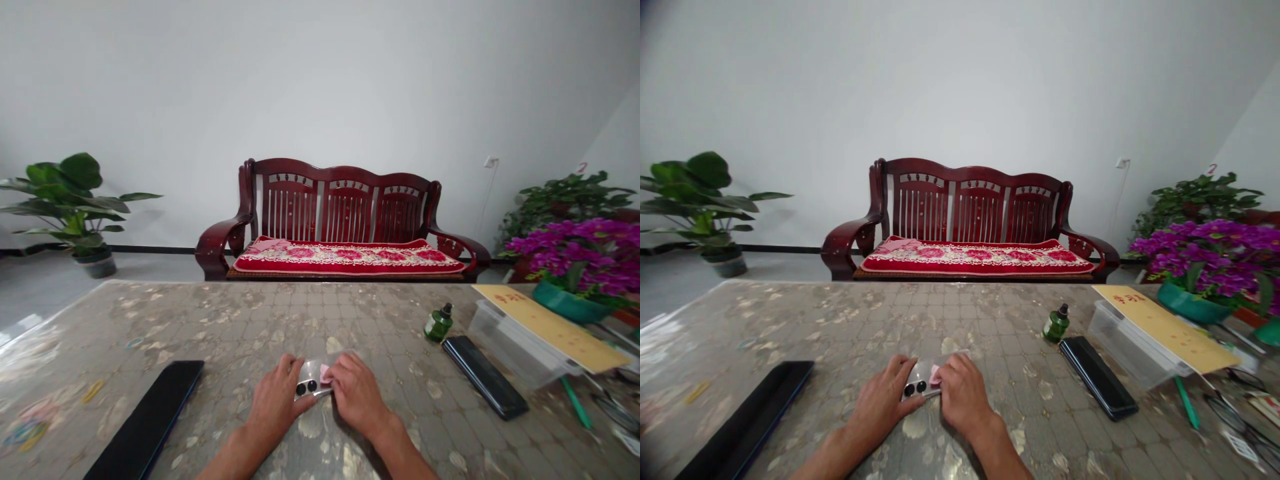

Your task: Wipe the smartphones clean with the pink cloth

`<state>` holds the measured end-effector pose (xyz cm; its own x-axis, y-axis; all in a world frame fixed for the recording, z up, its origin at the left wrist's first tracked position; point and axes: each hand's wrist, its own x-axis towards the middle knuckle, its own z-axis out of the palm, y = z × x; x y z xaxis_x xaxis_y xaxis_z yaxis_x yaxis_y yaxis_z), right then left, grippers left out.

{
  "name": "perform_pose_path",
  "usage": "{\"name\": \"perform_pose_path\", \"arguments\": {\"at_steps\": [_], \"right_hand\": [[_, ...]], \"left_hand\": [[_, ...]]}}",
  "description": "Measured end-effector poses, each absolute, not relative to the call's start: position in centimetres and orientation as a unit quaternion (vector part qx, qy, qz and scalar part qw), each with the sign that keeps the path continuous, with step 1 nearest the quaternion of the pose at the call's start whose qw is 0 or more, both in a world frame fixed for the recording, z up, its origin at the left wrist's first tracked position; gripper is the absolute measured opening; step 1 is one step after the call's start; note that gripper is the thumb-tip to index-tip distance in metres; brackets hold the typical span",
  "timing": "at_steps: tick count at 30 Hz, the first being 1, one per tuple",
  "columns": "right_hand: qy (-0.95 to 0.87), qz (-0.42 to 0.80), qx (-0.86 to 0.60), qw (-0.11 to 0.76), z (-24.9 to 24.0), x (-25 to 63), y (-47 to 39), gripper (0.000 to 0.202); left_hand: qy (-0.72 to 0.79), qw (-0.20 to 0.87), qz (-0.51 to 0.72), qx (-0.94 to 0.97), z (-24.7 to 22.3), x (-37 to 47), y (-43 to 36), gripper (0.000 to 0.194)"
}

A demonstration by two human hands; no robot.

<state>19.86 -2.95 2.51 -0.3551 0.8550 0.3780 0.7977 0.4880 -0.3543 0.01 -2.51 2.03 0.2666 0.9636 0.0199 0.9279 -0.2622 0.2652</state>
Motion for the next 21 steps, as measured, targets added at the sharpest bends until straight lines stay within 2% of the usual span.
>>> {"name": "perform_pose_path", "arguments": {"at_steps": [6,14,21], "right_hand": [[-0.765,0.03,-0.561,0.314,1.8,20.7,-1.8,0.026],[-0.719,0.115,-0.548,0.41,0.2,20.3,-0.8,0.031],[-0.7,0.15,-0.546,0.436,0.2,20.3,-0.3,0.027]], "left_hand": [[0.604,0.114,0.085,0.784,2.2,0.1,-2.4,0.051],[0.625,0.142,0.067,0.765,2.7,0.2,-1.9,0.057],[0.643,0.157,0.063,0.747,3.4,0.4,-1.7,0.057]]}}
